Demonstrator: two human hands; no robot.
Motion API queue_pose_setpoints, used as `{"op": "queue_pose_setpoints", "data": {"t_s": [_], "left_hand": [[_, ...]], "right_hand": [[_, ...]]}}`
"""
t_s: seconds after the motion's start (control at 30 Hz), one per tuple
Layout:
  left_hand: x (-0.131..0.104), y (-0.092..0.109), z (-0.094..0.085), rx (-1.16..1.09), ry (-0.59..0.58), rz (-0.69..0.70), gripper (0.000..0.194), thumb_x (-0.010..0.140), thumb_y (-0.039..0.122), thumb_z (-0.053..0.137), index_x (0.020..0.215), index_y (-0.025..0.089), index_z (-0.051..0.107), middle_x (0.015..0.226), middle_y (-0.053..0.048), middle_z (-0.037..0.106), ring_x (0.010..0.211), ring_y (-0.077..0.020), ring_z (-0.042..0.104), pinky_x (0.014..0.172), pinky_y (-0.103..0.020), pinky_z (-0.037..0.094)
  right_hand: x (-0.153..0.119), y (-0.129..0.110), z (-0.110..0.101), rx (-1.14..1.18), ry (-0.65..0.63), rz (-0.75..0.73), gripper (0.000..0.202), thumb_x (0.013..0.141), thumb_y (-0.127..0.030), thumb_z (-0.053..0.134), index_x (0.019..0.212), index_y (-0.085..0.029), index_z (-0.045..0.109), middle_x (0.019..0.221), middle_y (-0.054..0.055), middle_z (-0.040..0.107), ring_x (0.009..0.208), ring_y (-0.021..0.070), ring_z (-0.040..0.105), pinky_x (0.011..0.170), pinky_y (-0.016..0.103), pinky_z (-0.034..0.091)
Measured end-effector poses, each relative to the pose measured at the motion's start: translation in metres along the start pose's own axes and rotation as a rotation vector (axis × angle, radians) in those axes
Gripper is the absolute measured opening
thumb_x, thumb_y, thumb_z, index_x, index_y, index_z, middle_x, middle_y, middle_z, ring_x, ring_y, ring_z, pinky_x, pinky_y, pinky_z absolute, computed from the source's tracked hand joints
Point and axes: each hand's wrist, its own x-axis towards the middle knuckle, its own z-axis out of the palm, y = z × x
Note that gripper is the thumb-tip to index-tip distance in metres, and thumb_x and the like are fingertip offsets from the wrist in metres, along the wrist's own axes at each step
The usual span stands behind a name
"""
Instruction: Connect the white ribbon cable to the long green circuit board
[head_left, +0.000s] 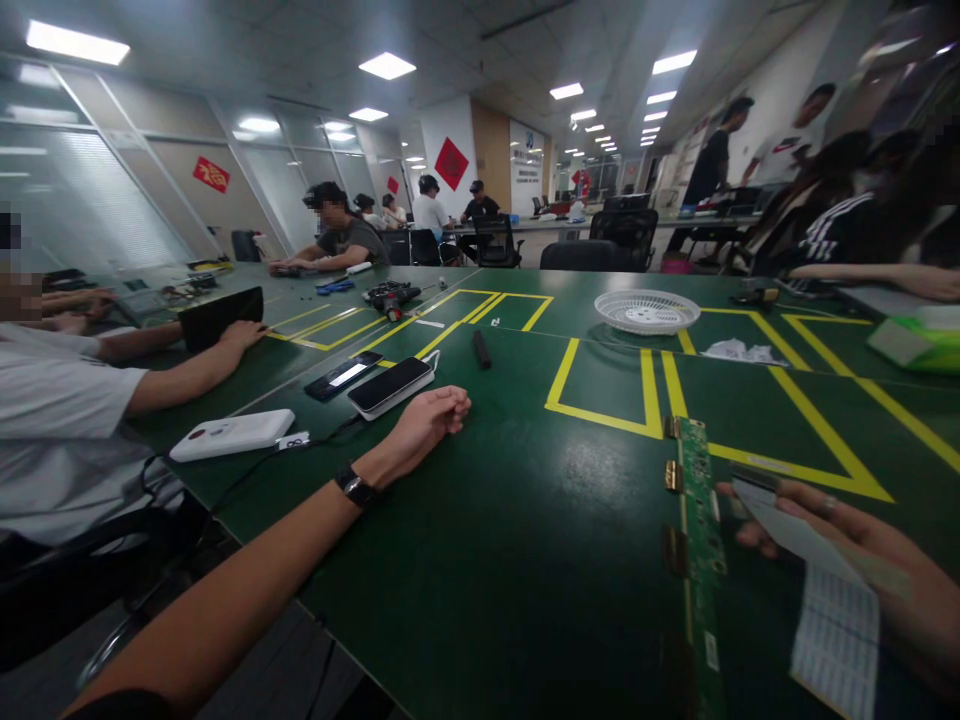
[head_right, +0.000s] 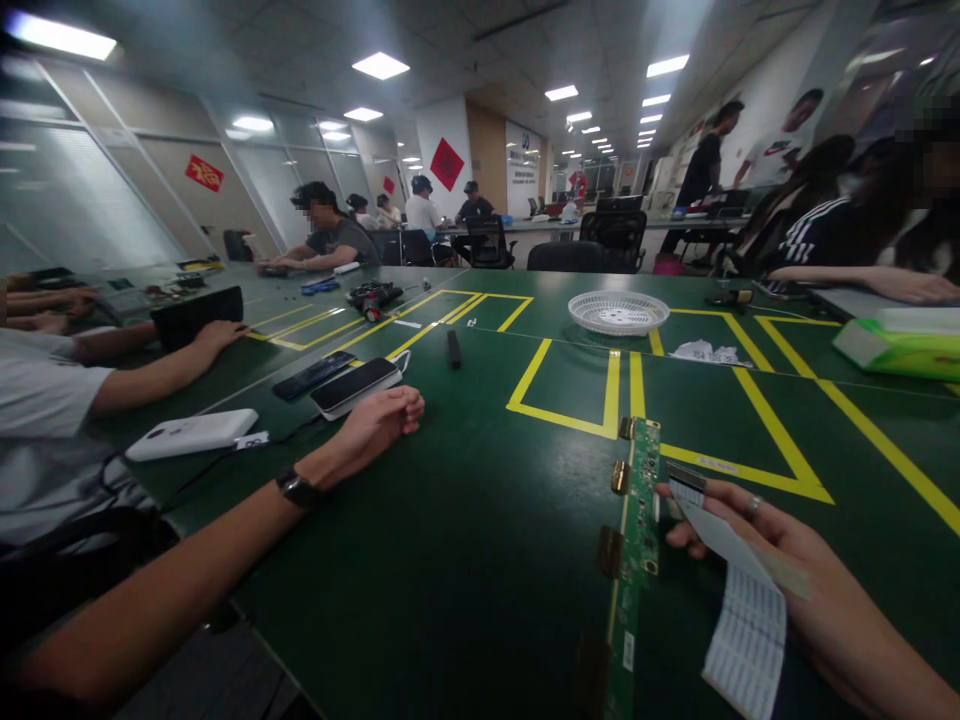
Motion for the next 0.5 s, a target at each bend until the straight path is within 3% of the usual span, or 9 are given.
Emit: {"op": "queue_pose_setpoints", "data": {"t_s": [0.1,0.17,0.3,0.5], "left_hand": [[0.001,0.000,-0.006,0.597,0.061,0.155,0.015,0.091,0.025,0.053,0.085,0.018,0.064,0.089,-0.003,0.057,0.087,-0.0193,0.051,0.081,-0.031,0.042],[0.004,-0.002,-0.011,0.828,0.036,0.203,0.020,0.093,0.028,0.049,0.086,0.019,0.066,0.097,-0.004,0.060,0.098,-0.0225,0.051,0.092,-0.036,0.039],[0.011,-0.013,-0.019,0.995,-0.038,0.200,0.024,0.094,0.029,0.048,0.085,0.019,0.068,0.103,-0.006,0.061,0.105,-0.0254,0.050,0.098,-0.041,0.036],[0.018,-0.025,-0.017,0.988,-0.004,0.122,0.022,0.091,0.027,0.054,0.084,0.023,0.074,0.105,-0.007,0.060,0.106,-0.0279,0.047,0.098,-0.042,0.034]], "right_hand": [[-0.004,-0.005,0.006,-0.004,0.027,0.028,0.077,0.053,-0.040,0.088,0.121,-0.022,0.057,0.082,0.007,0.076,0.071,0.0256,0.072,0.065,0.027,0.063],[-0.004,-0.005,0.006,-0.014,0.040,0.034,0.080,0.052,-0.043,0.088,0.123,-0.021,0.057,0.080,0.007,0.076,0.070,0.0253,0.072,0.063,0.026,0.063],[0.001,0.002,-0.003,-0.077,-0.012,0.035,0.079,0.062,-0.046,0.083,0.130,-0.020,0.055,0.088,0.009,0.076,0.078,0.0270,0.072,0.068,0.029,0.063],[0.000,0.003,-0.004,-0.130,-0.035,-0.023,0.067,0.070,-0.050,0.079,0.125,-0.018,0.059,0.088,0.009,0.075,0.079,0.0266,0.071,0.071,0.029,0.061]]}}
